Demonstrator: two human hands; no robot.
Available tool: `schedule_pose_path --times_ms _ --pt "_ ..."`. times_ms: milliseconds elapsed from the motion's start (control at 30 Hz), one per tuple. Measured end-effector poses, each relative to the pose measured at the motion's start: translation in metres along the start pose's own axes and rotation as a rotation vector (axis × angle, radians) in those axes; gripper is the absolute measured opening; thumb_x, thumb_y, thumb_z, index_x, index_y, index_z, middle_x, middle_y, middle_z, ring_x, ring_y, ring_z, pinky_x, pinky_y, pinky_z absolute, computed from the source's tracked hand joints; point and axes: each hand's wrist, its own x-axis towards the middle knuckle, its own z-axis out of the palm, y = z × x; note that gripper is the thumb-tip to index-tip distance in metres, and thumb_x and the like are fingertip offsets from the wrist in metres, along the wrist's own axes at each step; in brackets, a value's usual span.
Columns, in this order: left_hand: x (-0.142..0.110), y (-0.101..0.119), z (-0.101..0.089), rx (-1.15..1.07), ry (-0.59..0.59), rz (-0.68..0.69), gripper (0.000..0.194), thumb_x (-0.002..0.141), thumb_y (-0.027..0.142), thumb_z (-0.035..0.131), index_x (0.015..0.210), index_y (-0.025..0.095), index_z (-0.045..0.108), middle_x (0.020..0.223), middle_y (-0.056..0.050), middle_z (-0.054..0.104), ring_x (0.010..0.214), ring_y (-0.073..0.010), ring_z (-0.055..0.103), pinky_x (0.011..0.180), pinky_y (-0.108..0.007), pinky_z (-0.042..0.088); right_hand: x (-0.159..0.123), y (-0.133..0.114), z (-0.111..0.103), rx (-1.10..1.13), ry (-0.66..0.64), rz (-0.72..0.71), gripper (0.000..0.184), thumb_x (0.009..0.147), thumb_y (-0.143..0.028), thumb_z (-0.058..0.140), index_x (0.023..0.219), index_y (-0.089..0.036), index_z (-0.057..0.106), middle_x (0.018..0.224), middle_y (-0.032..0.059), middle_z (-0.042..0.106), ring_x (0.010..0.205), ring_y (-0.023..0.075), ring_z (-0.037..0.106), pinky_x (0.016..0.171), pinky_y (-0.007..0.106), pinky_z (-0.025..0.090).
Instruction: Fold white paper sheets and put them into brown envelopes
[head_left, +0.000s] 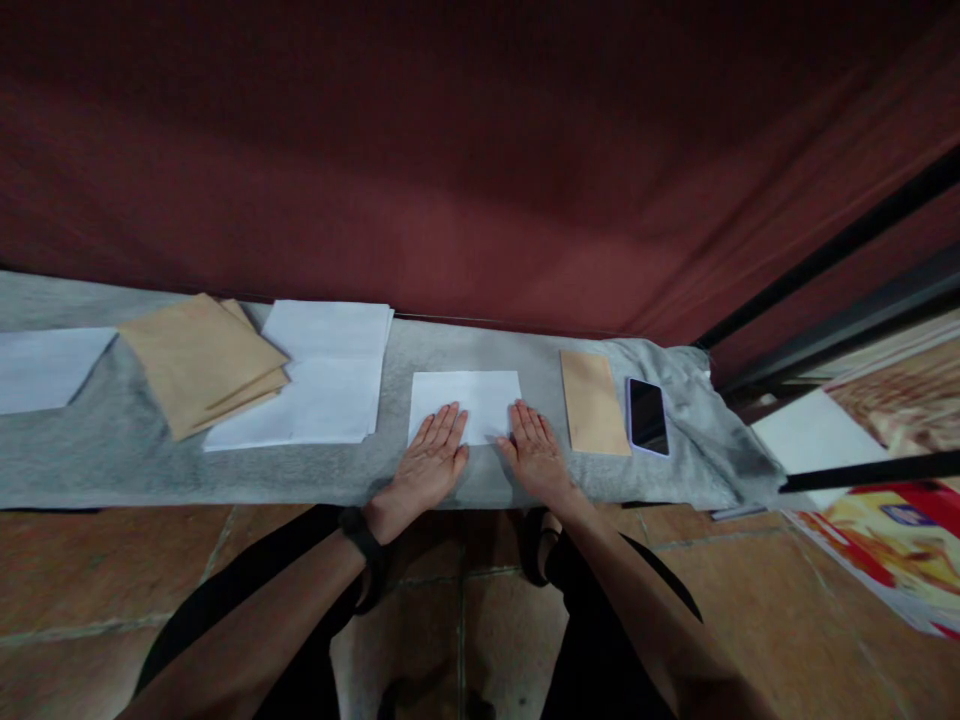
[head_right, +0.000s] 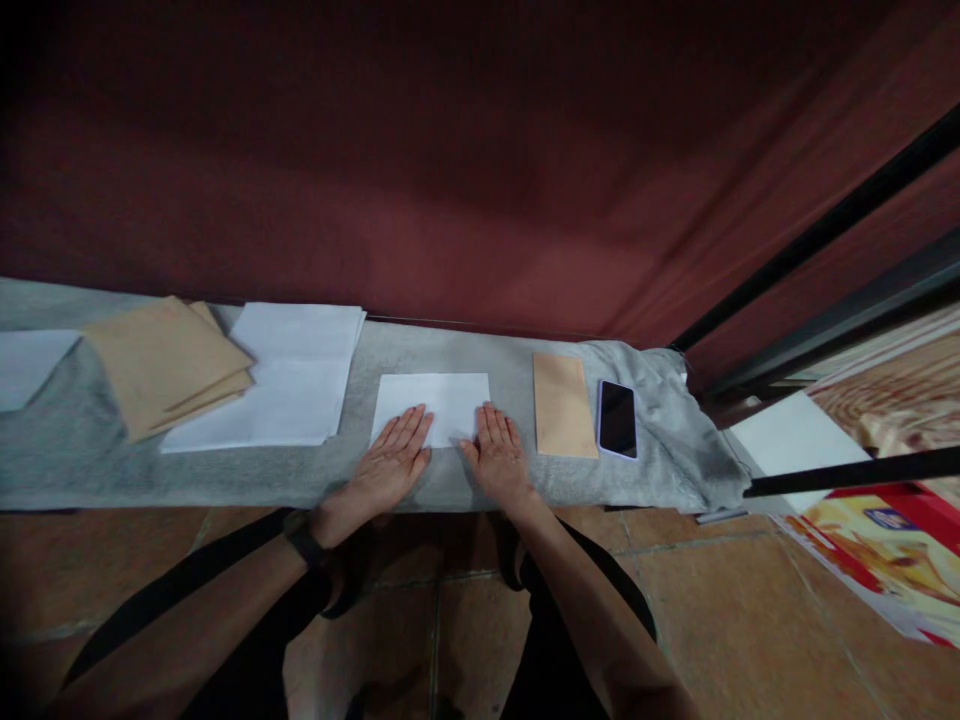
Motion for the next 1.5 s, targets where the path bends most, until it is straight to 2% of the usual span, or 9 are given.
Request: schedule_pose_path --times_ms 167,400,533,633,733,833,967,1233,1500 --pt "-0.003 -0.011 0.006 0.009 0.048 -0.043 0.061 0.102 0.035 0.028 0.154 0.005 0.037 0.165 -0.017 0.032 0.155 -0.0255 0.025 0.126 -0.045 0.025 -0.001 0.001 -0.001 -0.013 0.016 0.047 0.064 0.108 -0.045 0.036 0.158 -0.006 0.033 0.162 0.0171 0.035 0.151 0.0278 0.033 0.123 0.045 0.026" --pt "-0.003 -0.026 0.001 0.051 0.061 -0.128 0.071 0.102 0.049 0.026 0.153 0.002 0.037 0.162 -0.021 0.035 0.152 -0.0303 0.032 0.125 -0.048 0.027 -0.003 0.003 -0.001 -0.025 0.011 0.105 0.064 0.108 -0.048 0.037 0.159 -0.010 0.033 0.162 0.0157 0.035 0.151 0.0283 0.033 0.123 0.046 0.026" --pt "0.002 -0.031 0.000 0.074 0.094 -0.205 0.070 0.101 0.047 0.025 0.151 -0.001 0.039 0.161 -0.024 0.037 0.151 -0.0331 0.032 0.126 -0.052 0.024 0.000 0.000 -0.004 -0.032 0.016 0.148 0.065 0.107 -0.047 0.038 0.157 -0.006 0.035 0.162 0.0179 0.034 0.151 0.0304 0.032 0.124 0.048 0.025" --pt "0.009 -0.022 0.000 0.051 0.108 -0.156 0.067 0.102 0.043 0.025 0.152 0.000 0.038 0.161 -0.023 0.037 0.153 -0.0311 0.030 0.126 -0.051 0.024 0.006 -0.009 -0.007 0.016 0.005 0.093 0.062 0.108 -0.045 0.037 0.158 -0.009 0.034 0.162 0.0153 0.035 0.152 0.0281 0.032 0.125 0.047 0.025" --pt "0.016 -0.009 0.003 0.009 0.057 -0.047 0.063 0.101 0.038 0.027 0.153 0.004 0.038 0.162 -0.019 0.037 0.154 -0.0270 0.027 0.126 -0.047 0.025 0.016 -0.022 -0.009 0.093 -0.042 -0.014 0.057 0.109 -0.044 0.032 0.157 -0.014 0.037 0.163 0.0097 0.035 0.152 0.0236 0.031 0.126 0.045 0.024" --pt "0.024 -0.002 0.008 0.005 0.007 -0.006 0.061 0.099 0.029 0.028 0.153 0.003 0.038 0.163 -0.018 0.036 0.155 -0.0262 0.025 0.126 -0.046 0.026 0.025 -0.035 -0.007 0.135 -0.096 -0.058 0.055 0.109 -0.044 0.031 0.155 -0.016 0.043 0.163 0.0076 0.036 0.152 0.0225 0.032 0.127 0.044 0.023" --pt "0.032 -0.002 0.016 0.027 0.013 -0.008 0.061 0.097 0.024 0.028 0.154 0.005 0.038 0.162 -0.018 0.037 0.155 -0.0261 0.024 0.125 -0.049 0.026 0.038 -0.044 -0.004 0.131 -0.124 -0.029 0.054 0.109 -0.046 0.034 0.154 -0.018 0.044 0.162 0.0084 0.038 0.151 0.0240 0.034 0.126 0.047 0.025" --pt "0.031 0.000 0.020 0.083 0.079 0.016 0.059 0.098 0.028 0.032 0.150 0.005 0.044 0.157 -0.020 0.045 0.153 -0.0286 0.030 0.124 -0.052 0.027 0.072 -0.042 0.006 0.095 -0.117 0.011 0.051 0.109 -0.045 0.034 0.153 -0.022 0.047 0.162 0.0072 0.039 0.151 0.0243 0.034 0.125 0.048 0.027" --pt "0.029 0.005 0.011 0.080 0.024 0.030 0.061 0.101 0.037 0.029 0.154 0.009 0.038 0.161 -0.014 0.040 0.153 -0.0302 0.029 0.125 -0.054 0.025 0.105 -0.031 0.014 0.098 -0.045 0.144 0.050 0.109 -0.037 0.038 0.152 -0.012 0.045 0.160 0.0113 0.043 0.148 0.0286 0.037 0.124 0.051 0.024"
